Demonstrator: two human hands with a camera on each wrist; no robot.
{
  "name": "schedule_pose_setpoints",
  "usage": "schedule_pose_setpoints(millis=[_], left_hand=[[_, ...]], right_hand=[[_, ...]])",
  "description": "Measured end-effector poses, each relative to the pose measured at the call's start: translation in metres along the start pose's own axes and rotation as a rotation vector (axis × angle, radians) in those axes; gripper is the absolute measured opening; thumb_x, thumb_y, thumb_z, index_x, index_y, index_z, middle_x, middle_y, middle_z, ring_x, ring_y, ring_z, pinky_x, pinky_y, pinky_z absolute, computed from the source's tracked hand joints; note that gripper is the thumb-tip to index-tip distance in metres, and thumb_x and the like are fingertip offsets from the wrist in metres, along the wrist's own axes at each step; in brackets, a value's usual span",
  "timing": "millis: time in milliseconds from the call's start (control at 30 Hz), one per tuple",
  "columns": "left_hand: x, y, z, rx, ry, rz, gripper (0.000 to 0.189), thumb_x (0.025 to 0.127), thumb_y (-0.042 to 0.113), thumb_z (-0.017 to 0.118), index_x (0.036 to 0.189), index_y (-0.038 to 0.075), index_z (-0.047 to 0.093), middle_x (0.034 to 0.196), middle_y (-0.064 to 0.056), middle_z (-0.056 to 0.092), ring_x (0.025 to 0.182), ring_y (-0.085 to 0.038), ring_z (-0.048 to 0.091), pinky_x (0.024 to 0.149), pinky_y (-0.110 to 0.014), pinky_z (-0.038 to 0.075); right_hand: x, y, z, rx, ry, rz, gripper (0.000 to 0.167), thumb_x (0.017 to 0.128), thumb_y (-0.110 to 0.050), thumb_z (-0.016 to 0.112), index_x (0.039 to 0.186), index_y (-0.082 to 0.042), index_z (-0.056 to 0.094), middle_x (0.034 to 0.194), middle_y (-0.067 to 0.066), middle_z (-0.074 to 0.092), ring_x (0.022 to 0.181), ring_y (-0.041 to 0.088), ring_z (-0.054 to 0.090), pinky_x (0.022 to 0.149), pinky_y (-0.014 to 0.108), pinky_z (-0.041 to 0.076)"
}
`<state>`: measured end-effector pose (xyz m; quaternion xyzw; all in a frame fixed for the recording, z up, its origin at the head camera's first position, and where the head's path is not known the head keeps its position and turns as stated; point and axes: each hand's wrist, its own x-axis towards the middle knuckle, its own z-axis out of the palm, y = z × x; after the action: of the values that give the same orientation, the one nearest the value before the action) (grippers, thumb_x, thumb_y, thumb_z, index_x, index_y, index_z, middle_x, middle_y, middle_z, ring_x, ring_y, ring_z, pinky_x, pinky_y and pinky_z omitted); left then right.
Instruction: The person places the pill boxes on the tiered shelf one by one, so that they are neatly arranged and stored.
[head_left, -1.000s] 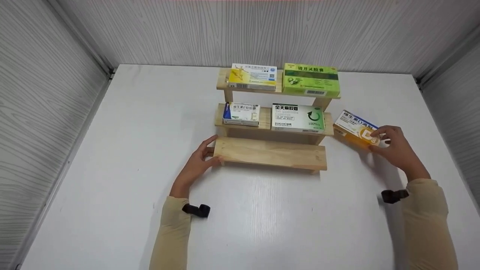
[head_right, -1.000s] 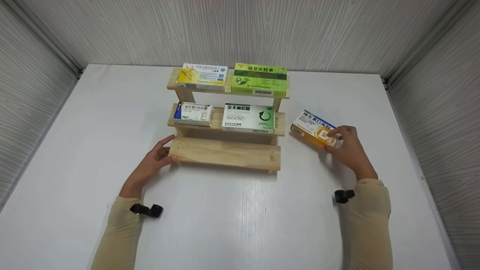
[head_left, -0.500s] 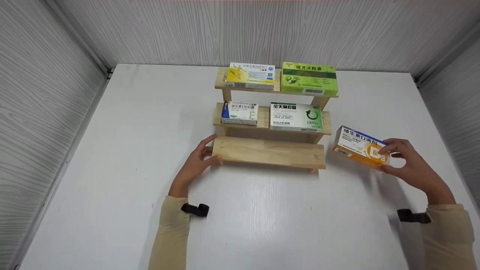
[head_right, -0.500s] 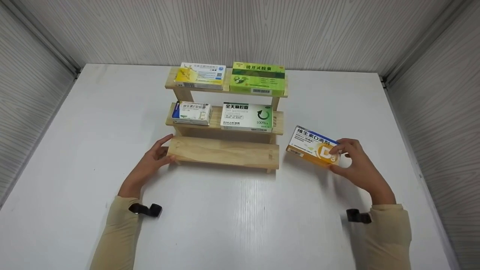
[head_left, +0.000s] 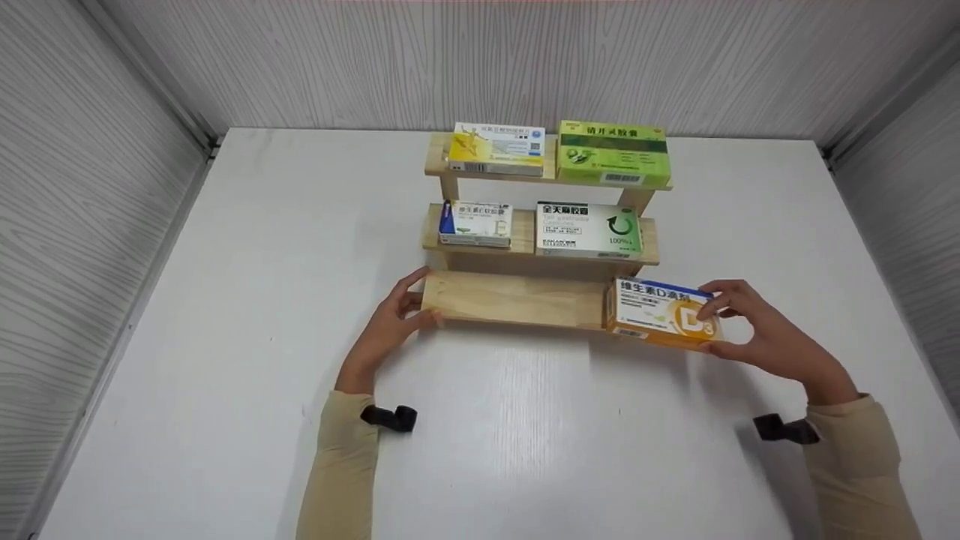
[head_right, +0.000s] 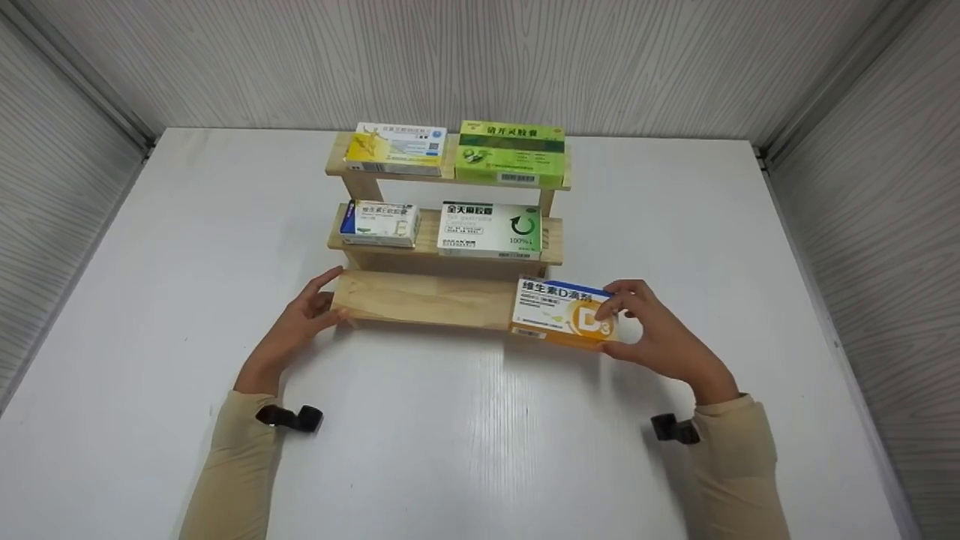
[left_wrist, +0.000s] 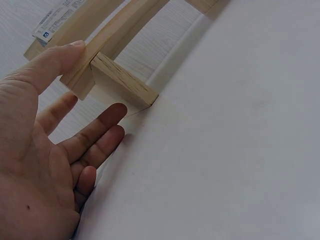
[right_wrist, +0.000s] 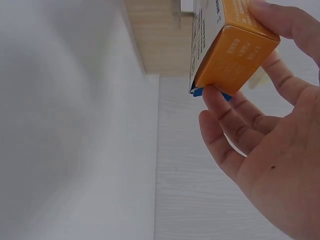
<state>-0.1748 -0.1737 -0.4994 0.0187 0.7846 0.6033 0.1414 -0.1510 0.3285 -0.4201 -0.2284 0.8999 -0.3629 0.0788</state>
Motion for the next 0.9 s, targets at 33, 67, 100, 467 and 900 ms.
schedule_pose_setpoints(millis=[33,67,100,467,900], left_hand=[[0.0,0.0,0.0,-0.005,0.001,0.005,0.075,0.087,0.031,0.072,0.15,0.033,0.031,0.129,-0.017,0.057,0.123,-0.028,0.053,0.102,-0.041,0.039],[0.0,0.0,0.0,-0.009,0.001,0.011,0.074,0.088,0.03,0.071,0.15,0.033,0.031,0.129,-0.017,0.057,0.122,-0.028,0.053,0.101,-0.04,0.04],[-0.001,0.001,0.0,-0.012,0.001,0.016,0.074,0.089,0.029,0.071,0.151,0.033,0.031,0.129,-0.017,0.057,0.121,-0.028,0.054,0.1,-0.04,0.041],[-0.001,-0.001,0.0,-0.029,-0.003,0.033,0.074,0.089,0.026,0.071,0.151,0.03,0.031,0.128,-0.018,0.058,0.119,-0.027,0.055,0.103,-0.042,0.038],[0.001,-0.003,-0.001,-0.006,-0.003,0.035,0.074,0.089,0.025,0.069,0.152,0.028,0.03,0.126,-0.018,0.06,0.119,-0.028,0.053,0.106,-0.044,0.033]], right_hand=[[0.004,-0.003,0.004,0.002,-0.011,-0.002,0.035,0.08,-0.001,0.075,0.108,-0.01,0.056,0.135,0.009,0.041,0.113,-0.006,0.036,0.09,0.005,0.032],[0.009,-0.006,0.007,0.0,-0.022,-0.002,0.035,0.08,-0.002,0.076,0.107,-0.011,0.057,0.135,0.009,0.041,0.113,-0.005,0.036,0.091,0.006,0.033],[0.014,-0.01,0.011,-0.001,-0.033,0.0,0.035,0.079,-0.002,0.076,0.107,-0.012,0.057,0.135,0.008,0.042,0.114,-0.004,0.036,0.092,0.007,0.034],[0.069,-0.053,0.064,0.055,-0.156,0.028,0.032,0.081,-0.012,0.077,0.106,-0.015,0.058,0.14,0.01,0.035,0.128,0.031,0.036,0.108,0.052,0.033],[0.11,-0.086,0.101,0.033,-0.117,-0.024,0.033,0.078,-0.015,0.079,0.105,-0.014,0.06,0.139,0.009,0.038,0.128,0.029,0.041,0.109,0.047,0.035]])
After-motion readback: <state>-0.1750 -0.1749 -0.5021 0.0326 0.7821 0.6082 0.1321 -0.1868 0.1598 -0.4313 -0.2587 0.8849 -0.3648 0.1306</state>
